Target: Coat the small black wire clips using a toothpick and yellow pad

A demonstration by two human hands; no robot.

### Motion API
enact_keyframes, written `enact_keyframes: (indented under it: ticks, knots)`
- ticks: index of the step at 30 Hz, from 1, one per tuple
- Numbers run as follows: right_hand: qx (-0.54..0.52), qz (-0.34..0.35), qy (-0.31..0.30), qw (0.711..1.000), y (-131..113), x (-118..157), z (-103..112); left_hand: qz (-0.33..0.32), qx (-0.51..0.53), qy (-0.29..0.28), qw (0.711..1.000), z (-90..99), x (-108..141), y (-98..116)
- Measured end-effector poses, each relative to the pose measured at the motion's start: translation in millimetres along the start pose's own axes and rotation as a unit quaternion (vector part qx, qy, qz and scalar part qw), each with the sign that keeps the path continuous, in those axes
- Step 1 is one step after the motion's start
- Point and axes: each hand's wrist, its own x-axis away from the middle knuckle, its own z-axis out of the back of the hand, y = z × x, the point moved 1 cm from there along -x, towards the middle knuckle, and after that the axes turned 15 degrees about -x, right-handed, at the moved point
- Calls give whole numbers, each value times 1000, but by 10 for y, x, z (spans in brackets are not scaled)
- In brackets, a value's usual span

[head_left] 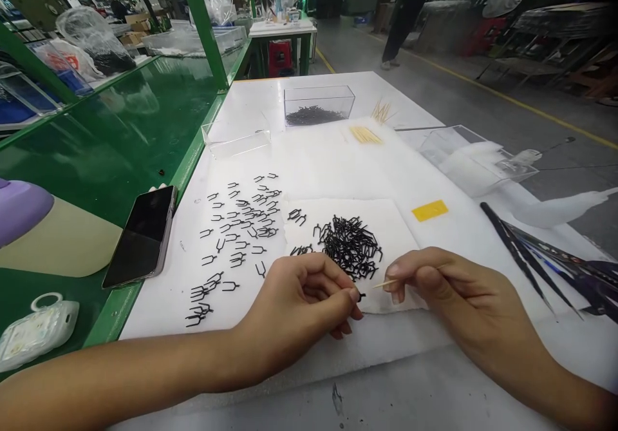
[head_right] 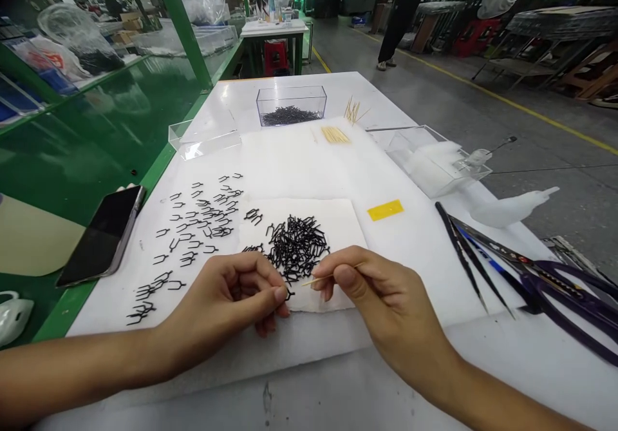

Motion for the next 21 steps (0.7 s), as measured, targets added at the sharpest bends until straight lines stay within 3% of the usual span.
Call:
enact_keyframes:
  ticks: [21]
  knots:
    - [48, 7, -12, 999, -13, 2, -29, 0, -13, -2, 1000, 16, -12, 9]
